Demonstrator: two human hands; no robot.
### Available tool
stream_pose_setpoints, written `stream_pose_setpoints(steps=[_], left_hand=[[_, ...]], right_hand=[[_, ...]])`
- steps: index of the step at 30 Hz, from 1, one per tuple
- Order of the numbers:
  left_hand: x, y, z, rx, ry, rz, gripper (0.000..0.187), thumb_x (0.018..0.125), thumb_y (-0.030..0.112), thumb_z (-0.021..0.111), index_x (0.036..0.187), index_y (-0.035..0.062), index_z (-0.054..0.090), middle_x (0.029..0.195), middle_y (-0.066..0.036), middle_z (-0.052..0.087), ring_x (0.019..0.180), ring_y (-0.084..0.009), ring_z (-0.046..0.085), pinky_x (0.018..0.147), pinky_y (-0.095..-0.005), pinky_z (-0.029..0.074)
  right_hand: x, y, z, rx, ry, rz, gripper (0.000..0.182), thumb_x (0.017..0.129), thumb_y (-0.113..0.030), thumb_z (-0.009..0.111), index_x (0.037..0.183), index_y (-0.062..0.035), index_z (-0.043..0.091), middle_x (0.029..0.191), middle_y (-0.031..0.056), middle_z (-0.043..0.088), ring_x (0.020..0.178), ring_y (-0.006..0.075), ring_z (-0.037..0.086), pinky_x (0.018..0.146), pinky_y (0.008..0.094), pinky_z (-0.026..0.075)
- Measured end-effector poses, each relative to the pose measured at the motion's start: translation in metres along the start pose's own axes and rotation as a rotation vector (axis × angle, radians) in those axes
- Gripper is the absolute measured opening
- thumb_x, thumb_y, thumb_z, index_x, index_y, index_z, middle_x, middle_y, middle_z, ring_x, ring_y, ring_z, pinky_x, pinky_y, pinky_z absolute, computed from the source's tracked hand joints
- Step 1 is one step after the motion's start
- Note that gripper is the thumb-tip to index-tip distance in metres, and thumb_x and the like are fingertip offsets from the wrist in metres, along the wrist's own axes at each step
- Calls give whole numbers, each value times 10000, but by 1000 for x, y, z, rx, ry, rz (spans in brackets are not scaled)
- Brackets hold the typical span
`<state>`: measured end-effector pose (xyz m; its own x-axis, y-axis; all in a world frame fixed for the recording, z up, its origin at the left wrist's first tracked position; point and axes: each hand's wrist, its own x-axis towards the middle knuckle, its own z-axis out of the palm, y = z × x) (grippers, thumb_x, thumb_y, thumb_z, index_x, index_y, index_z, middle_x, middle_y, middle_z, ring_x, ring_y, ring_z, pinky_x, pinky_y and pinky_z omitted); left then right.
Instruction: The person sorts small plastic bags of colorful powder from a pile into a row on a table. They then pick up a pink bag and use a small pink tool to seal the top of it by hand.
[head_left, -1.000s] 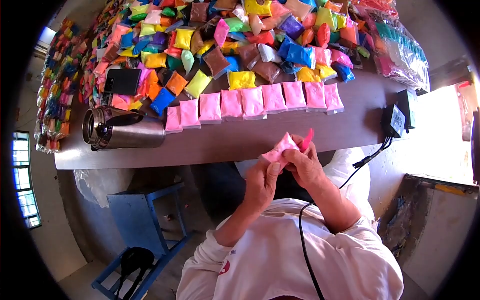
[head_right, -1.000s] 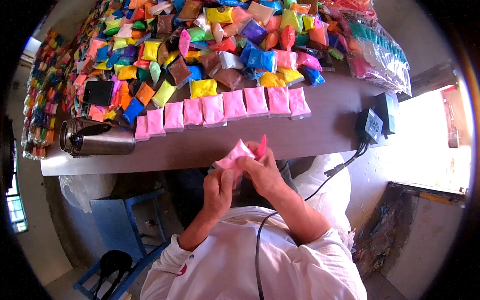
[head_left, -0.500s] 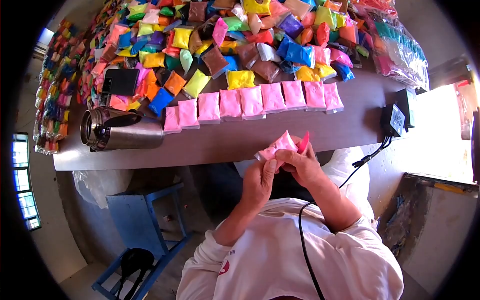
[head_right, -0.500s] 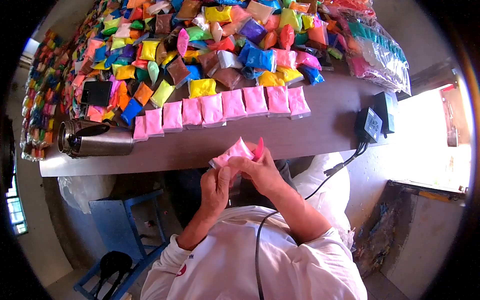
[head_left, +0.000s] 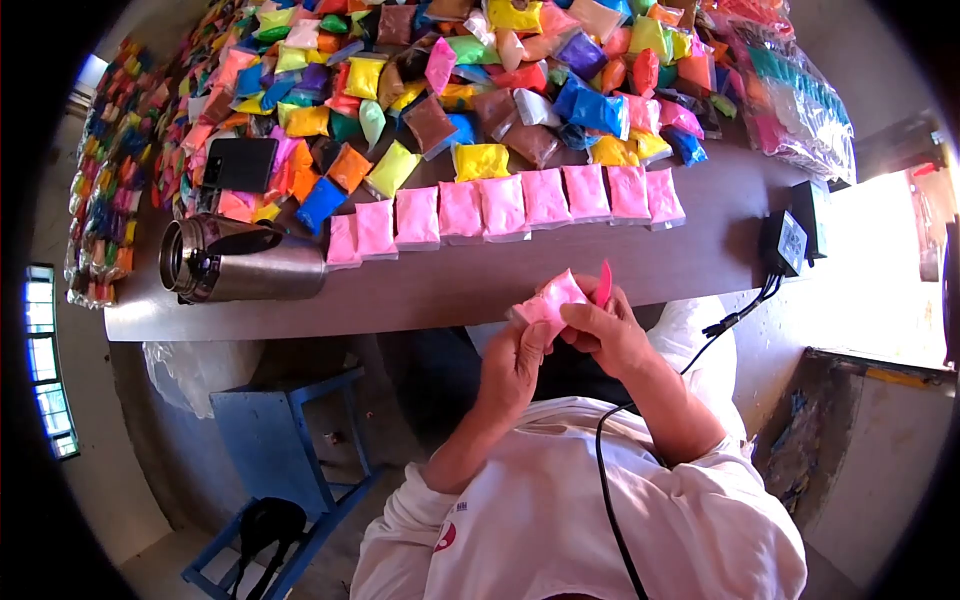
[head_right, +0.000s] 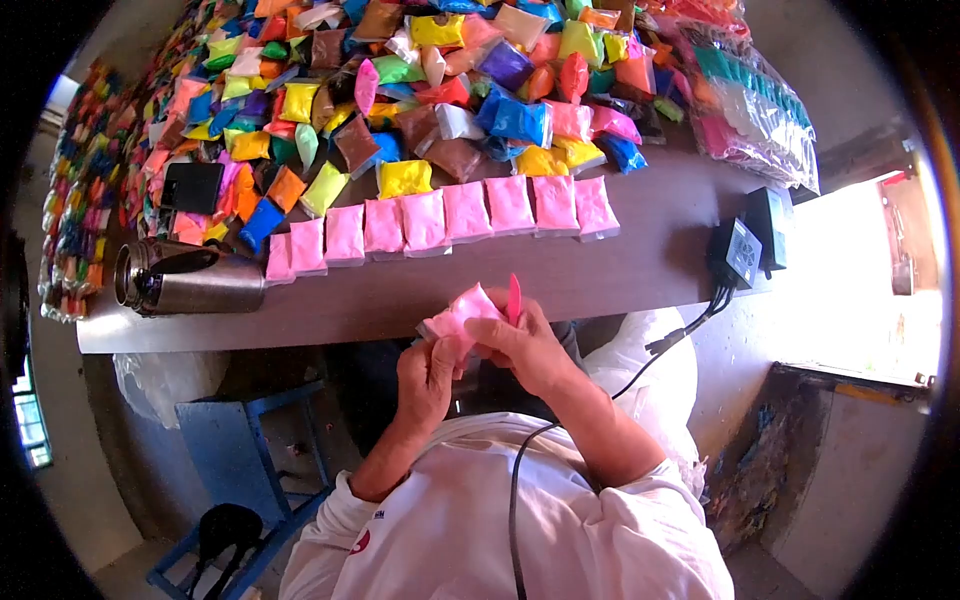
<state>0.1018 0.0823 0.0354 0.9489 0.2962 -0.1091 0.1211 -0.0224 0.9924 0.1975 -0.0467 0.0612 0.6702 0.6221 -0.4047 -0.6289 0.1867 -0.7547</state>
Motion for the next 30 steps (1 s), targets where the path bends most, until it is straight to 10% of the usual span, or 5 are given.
stream_pose_setpoints(steps=[30], left_hand=[[-6, 0, 13, 15, 16, 61, 424, 981, 336, 476, 731, 1, 553, 616, -38, 527, 554, -110, 478, 497, -274, 377]], right_hand=[[-11, 14, 1, 33, 109, -57, 163, 863, -134, 599, 953, 1, 594, 766, 46, 638, 612, 110, 603, 495, 219, 452]])
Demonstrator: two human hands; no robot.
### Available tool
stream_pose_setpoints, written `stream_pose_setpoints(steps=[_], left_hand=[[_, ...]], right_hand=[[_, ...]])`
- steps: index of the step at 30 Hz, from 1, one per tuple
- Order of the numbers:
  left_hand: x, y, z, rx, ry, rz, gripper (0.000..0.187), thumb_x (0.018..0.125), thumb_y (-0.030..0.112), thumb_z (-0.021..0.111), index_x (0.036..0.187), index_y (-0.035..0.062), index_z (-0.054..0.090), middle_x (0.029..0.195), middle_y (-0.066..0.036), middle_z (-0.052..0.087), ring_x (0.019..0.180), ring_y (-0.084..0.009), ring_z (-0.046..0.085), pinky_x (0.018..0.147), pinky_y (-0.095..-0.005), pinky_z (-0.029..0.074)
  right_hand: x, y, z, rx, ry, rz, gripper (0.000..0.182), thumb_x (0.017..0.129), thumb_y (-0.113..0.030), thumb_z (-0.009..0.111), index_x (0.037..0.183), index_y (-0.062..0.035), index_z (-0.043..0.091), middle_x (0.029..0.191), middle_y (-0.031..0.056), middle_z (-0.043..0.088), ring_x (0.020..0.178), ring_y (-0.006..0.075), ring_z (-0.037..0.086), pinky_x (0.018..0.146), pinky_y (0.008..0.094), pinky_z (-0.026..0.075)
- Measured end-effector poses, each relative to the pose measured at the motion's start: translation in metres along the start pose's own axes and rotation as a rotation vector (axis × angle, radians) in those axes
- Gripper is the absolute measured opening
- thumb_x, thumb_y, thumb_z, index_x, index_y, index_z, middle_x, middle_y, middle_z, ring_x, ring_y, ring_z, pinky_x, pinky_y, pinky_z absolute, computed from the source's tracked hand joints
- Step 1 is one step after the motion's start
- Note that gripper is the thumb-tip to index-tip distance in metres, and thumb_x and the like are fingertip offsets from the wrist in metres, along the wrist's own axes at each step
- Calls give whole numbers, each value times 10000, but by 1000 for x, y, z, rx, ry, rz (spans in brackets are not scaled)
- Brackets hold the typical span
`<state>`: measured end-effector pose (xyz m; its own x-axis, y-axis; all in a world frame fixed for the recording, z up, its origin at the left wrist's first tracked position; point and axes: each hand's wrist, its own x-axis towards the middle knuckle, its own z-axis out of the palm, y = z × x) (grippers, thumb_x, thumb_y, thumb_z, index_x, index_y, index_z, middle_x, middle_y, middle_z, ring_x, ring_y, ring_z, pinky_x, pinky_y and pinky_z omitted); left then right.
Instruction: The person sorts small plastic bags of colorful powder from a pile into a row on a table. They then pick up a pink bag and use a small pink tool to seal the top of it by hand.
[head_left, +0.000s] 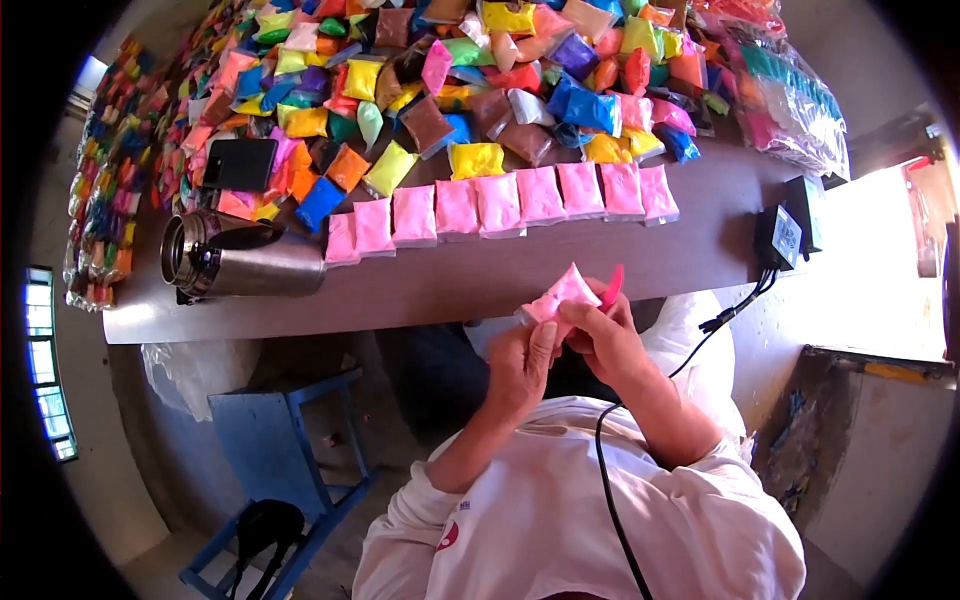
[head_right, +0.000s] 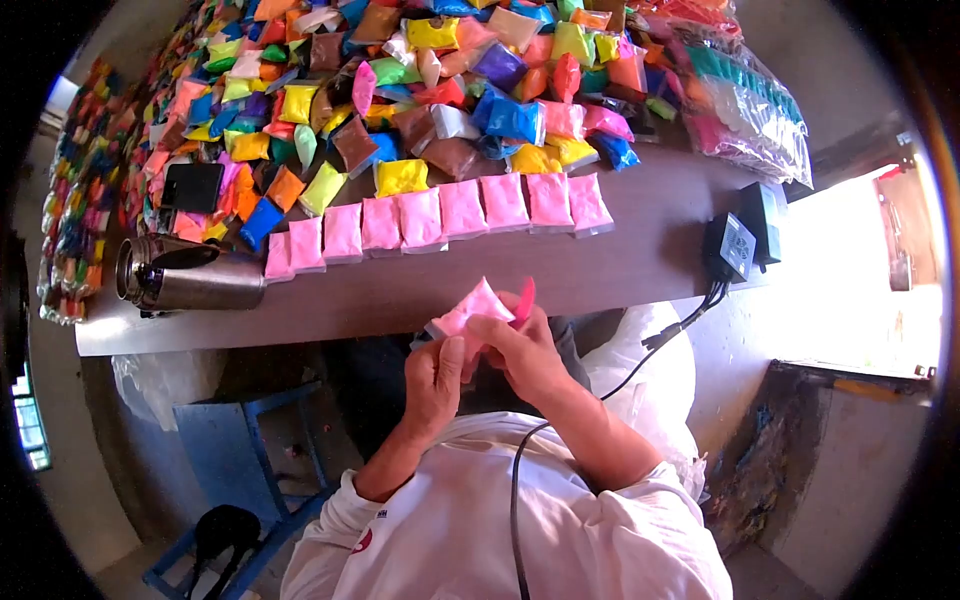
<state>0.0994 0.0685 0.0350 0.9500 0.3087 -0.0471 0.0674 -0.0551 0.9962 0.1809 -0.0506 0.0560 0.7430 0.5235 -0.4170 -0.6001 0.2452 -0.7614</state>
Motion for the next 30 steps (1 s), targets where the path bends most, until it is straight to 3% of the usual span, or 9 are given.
stream_pose_setpoints(steps=[4, 6, 10, 12, 19, 21, 24, 28, 30], left_hand=[[-3, -3, 4, -57, -13, -43, 422, 982, 339, 472, 730, 10, 553, 605, -35, 518, 542, -106, 472, 487, -269, 372], [-3, 2, 1, -46, 26, -59, 408, 981, 367, 459, 764, 52, 601, 614, -5, 560, 543, -71, 517, 492, -206, 414], [0, 8, -1, -41, 41, -38, 403, 984, 358, 456, 776, 48, 609, 611, 0, 561, 546, -68, 524, 496, -202, 424], [-2, 8, 3, -60, 39, -45, 404, 990, 328, 457, 741, 23, 545, 606, -11, 506, 533, -81, 459, 473, -245, 358], [-7, -3, 8, -150, 23, -54, 403, 992, 328, 451, 736, 31, 546, 608, -6, 511, 535, -71, 461, 475, -238, 358], [-4, 0, 3, -39, 66, -65, 410, 986, 375, 443, 753, 70, 588, 597, 16, 540, 531, -50, 502, 477, -195, 394], [-4, -5, 5, -48, 30, -10, 404, 986, 375, 443, 763, 73, 591, 603, 17, 545, 532, -50, 501, 479, -194, 389], [-7, -12, 10, -50, -11, -18, 398, 985, 367, 449, 766, 67, 593, 605, 12, 549, 536, -54, 508, 481, -193, 390], [-9, -12, 12, -94, -34, -35, 428, 985, 351, 461, 748, 9, 559, 610, -38, 529, 542, -107, 481, 479, -269, 361]], right_hand=[[-5, -6, 9, -24, -38, -108, 149, 866, -146, 598, 950, -23, 595, 743, 14, 621, 561, 60, 535, 449, 187, 340], [-8, -14, 15, -28, -55, -59, 156, 856, -154, 609, 943, -25, 594, 737, 7, 617, 541, 45, 505, 448, 177, 301], [-7, 0, 4, 97, 20, 27, 165, 848, -140, 604, 934, -1, 583, 712, 31, 618, 555, 80, 541, 468, 193, 374], [-7, 2, 6, -9, 6, -23, 144, 836, -126, 599, 914, -6, 585, 699, 35, 620, 559, 83, 550, 469, 194, 379], [-3, 2, 6, -6, -36, -125, 109, 824, -124, 619, 882, -35, 598, 681, 3, 611, 525, 49, 492, 446, 187, 309], [-2, -1, 2, -154, -4, -89, 148, 825, -136, 628, 876, -3, 588, 677, 32, 615, 525, 83, 539, 452, 204, 384], [-2, 0, 4, -76, 15, -110, 172, 826, -135, 631, 872, 22, 578, 671, 65, 617, 520, 128, 584, 465, 240, 468], [-2, -1, 6, -36, -25, -117, 172, 821, -129, 630, 874, 24, 570, 669, 80, 618, 513, 152, 600, 471, 270, 508], [0, 3, -1, -28, -78, -162, 161, 816, -116, 630, 869, 21, 565, 672, 81, 620, 519, 160, 609, 476, 273, 518]])
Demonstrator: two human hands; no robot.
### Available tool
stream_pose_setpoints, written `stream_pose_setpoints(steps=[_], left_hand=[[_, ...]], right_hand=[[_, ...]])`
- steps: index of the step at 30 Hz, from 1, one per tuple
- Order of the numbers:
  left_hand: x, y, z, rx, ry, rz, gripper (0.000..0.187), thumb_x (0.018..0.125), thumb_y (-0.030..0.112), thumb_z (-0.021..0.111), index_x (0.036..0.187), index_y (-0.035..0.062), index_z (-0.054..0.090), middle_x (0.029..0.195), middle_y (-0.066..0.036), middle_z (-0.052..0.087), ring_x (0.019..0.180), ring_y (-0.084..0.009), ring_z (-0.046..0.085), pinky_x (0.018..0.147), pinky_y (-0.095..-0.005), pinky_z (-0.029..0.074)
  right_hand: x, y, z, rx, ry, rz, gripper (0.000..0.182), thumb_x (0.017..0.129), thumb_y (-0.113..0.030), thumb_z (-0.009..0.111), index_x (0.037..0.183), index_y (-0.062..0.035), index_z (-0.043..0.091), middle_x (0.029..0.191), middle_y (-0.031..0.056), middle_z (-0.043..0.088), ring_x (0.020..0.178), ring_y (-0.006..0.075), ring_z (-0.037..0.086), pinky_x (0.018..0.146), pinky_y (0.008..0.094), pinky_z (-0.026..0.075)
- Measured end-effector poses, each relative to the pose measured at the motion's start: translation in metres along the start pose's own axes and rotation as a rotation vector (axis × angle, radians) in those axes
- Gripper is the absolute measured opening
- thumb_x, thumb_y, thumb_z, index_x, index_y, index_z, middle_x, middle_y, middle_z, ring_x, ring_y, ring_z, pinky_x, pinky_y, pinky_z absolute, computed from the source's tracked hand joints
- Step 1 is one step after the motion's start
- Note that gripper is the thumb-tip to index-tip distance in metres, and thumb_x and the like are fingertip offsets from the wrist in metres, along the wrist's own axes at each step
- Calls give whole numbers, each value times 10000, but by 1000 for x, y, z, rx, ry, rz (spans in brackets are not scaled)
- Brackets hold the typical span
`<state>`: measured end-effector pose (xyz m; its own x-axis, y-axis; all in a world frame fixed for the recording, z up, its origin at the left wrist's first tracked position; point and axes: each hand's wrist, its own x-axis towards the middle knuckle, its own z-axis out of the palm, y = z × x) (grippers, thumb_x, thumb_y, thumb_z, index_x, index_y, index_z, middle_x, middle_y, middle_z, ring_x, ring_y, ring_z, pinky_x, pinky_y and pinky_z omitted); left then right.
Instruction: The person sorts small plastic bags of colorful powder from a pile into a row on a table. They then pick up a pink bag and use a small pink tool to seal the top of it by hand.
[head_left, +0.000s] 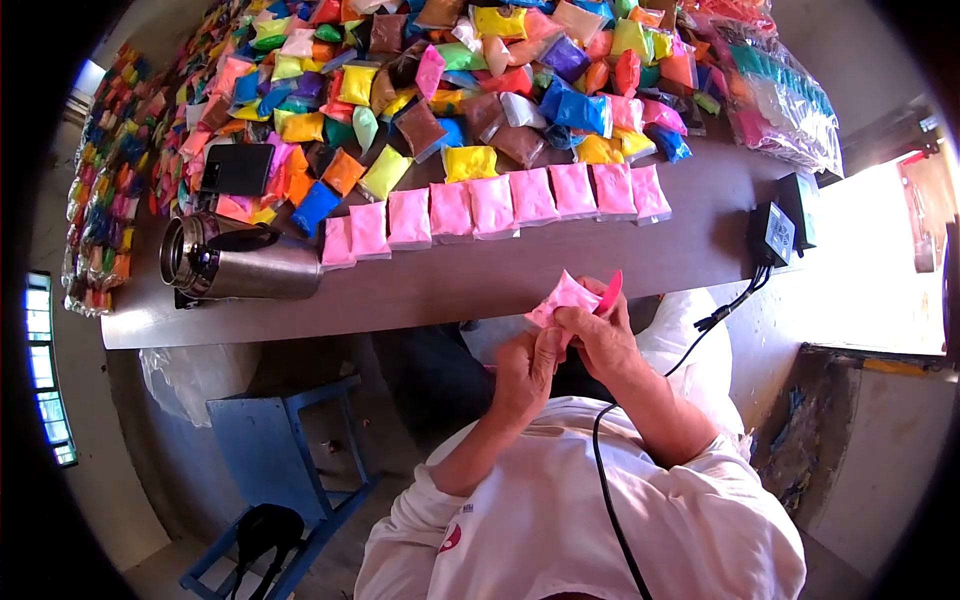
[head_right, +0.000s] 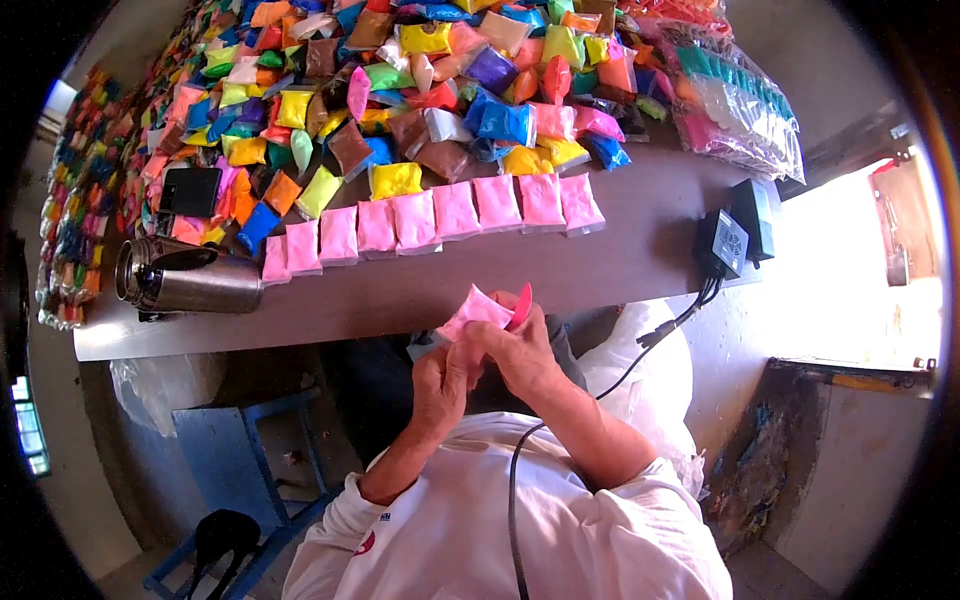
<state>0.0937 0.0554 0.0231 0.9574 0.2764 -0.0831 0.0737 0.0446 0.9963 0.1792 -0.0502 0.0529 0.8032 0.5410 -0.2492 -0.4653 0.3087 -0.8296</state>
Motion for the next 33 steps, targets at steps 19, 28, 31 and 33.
stream_pose_setpoints(steps=[19, 28, 31, 33], left_hand=[[2, 17, -7, 53, 21, -7, 393, 985, 316, 469, 783, -8, 563, 628, -68, 543, 574, -142, 508, 522, -296, 397], [1, 11, -9, 24, -64, 23, 401, 982, 335, 470, 795, -5, 572, 652, -78, 559, 592, -145, 523, 524, -286, 397], [1, 15, -11, 14, -55, -6, 402, 982, 338, 469, 795, -4, 570, 652, -81, 560, 591, -144, 523, 523, -283, 397], [2, 16, -11, -9, -83, -19, 394, 982, 334, 470, 806, -3, 574, 655, -81, 563, 594, -144, 528, 529, -279, 398]], right_hand=[[-1, -2, 3, 80, 86, 192, 146, 820, -78, 593, 936, 12, 601, 751, 80, 633, 587, 160, 626, 492, 244, 502], [-1, -1, -2, 87, -33, 172, 176, 810, -99, 617, 947, 10, 599, 768, 81, 634, 604, 167, 631, 497, 264, 515], [0, -7, 4, 163, 9, 229, 143, 817, -88, 612, 910, 20, 609, 727, 86, 633, 571, 180, 631, 493, 281, 528], [1, -6, 1, 153, -18, 289, 118, 815, -77, 619, 876, 24, 615, 723, 97, 634, 577, 192, 638, 499, 291, 539]])
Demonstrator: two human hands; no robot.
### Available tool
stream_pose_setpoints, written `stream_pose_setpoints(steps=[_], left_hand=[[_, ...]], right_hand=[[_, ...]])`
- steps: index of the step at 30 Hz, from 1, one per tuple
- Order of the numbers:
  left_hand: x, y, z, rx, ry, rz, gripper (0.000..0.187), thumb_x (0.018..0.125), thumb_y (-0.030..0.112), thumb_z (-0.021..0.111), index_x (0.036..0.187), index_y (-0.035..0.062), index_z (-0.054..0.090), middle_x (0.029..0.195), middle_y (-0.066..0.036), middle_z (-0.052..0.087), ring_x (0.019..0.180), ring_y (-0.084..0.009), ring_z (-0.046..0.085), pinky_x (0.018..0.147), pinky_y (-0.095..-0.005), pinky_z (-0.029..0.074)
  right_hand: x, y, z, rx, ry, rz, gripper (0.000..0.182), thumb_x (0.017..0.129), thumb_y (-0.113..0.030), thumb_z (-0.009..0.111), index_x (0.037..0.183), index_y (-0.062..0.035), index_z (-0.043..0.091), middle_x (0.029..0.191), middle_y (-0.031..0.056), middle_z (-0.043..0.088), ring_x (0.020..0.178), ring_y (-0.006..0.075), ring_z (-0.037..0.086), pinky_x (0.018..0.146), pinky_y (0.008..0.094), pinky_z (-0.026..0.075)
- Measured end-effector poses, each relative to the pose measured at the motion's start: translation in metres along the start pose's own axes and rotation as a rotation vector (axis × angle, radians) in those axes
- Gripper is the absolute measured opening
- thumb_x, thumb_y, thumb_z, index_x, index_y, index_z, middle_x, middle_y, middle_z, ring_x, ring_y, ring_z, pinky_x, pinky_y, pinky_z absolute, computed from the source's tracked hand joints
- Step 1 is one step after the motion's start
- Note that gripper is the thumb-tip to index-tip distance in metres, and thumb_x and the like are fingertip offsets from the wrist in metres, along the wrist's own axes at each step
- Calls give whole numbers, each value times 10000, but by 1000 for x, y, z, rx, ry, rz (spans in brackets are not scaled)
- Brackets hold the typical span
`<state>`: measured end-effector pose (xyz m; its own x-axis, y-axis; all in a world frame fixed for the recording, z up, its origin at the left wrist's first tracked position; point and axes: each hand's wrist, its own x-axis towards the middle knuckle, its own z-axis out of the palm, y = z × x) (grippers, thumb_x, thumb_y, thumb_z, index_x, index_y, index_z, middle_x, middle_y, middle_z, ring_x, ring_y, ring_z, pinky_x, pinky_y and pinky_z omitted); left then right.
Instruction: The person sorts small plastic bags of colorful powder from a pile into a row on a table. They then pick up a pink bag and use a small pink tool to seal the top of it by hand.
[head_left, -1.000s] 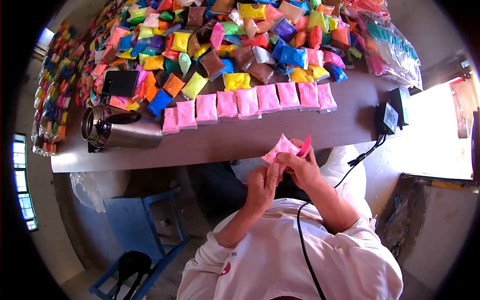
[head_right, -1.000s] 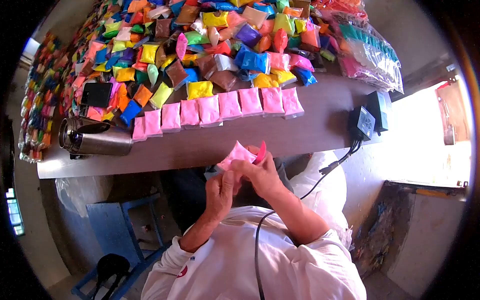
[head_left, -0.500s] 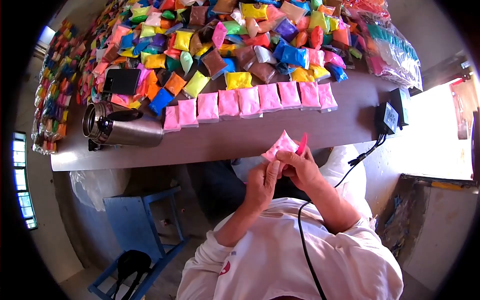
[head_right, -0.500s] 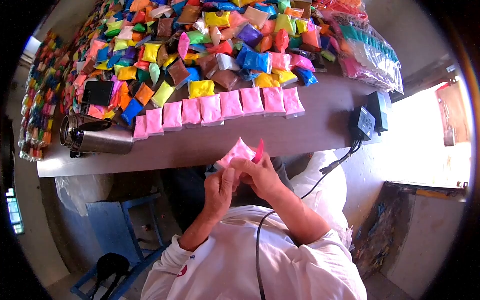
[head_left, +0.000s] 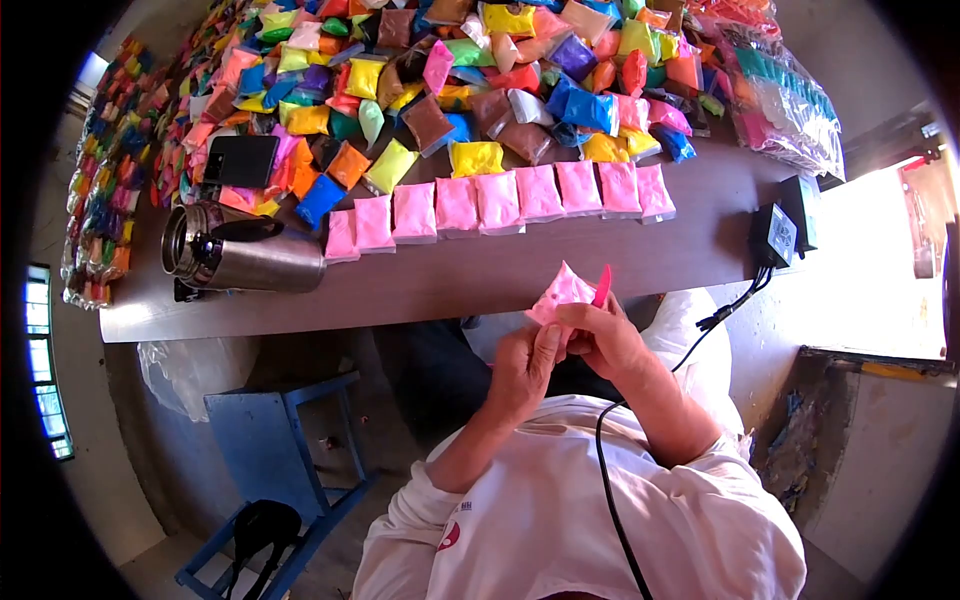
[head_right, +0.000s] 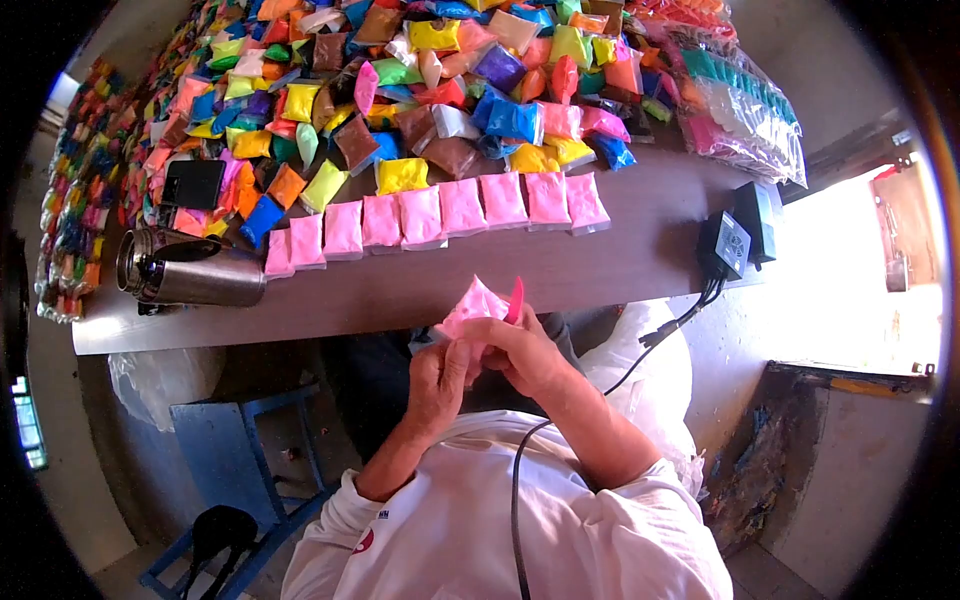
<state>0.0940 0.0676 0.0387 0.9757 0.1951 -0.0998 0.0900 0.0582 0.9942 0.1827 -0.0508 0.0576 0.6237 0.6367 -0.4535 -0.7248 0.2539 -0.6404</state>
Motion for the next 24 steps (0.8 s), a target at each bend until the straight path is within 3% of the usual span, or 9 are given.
stream_pose_setpoints(steps=[10, 12, 16, 19, 22, 24], left_hand=[[0, 1, 2, 53, 43, 75, 367, 984, 318, 470, 830, 1, 571, 633, -66, 543, 575, -143, 497, 526, -287, 392], [0, 1, -1, 13, 16, 22, 363, 982, 315, 475, 827, 1, 569, 625, -70, 542, 572, -148, 505, 523, -296, 393], [0, -7, -3, 79, -14, 19, 369, 978, 318, 483, 812, 0, 564, 626, -75, 542, 572, -153, 508, 524, -300, 392], [-1, -13, 2, 84, -42, 16, 382, 978, 324, 482, 793, -1, 561, 623, -75, 538, 573, -157, 506, 524, -301, 392], [-1, -12, 3, 92, -14, 66, 387, 971, 373, 477, 764, 64, 585, 622, -28, 558, 549, -98, 525, 490, -222, 403], [-2, -6, 0, 75, -2, 23, 359, 978, 310, 482, 820, -1, 567, 628, -81, 548, 560, -178, 514, 522, -301, 400]], right_hand=[[0, 4, 5, -63, 121, -33, 180, 783, -84, 651, 919, 22, 598, 757, 89, 632, 600, 186, 631, 494, 287, 517], [-1, 1, 3, 56, 37, -24, 190, 781, -91, 641, 924, 20, 586, 766, 78, 631, 609, 170, 629, 503, 275, 512], [-1, 1, -6, 104, 77, -15, 160, 792, -99, 615, 915, -2, 587, 779, 68, 631, 634, 161, 631, 526, 263, 509], [1, 5, -11, -48, 54, -77, 158, 800, -121, 603, 930, -33, 588, 798, 47, 626, 651, 132, 613, 507, 230, 464], [1, 1, -12, -85, -14, -96, 154, 802, -130, 601, 932, -48, 592, 799, 41, 627, 656, 119, 602, 507, 211, 435], [2, -1, -10, -50, 67, -38, 148, 803, -141, 612, 913, -43, 594, 777, 53, 634, 641, 123, 604, 512, 208, 438]])
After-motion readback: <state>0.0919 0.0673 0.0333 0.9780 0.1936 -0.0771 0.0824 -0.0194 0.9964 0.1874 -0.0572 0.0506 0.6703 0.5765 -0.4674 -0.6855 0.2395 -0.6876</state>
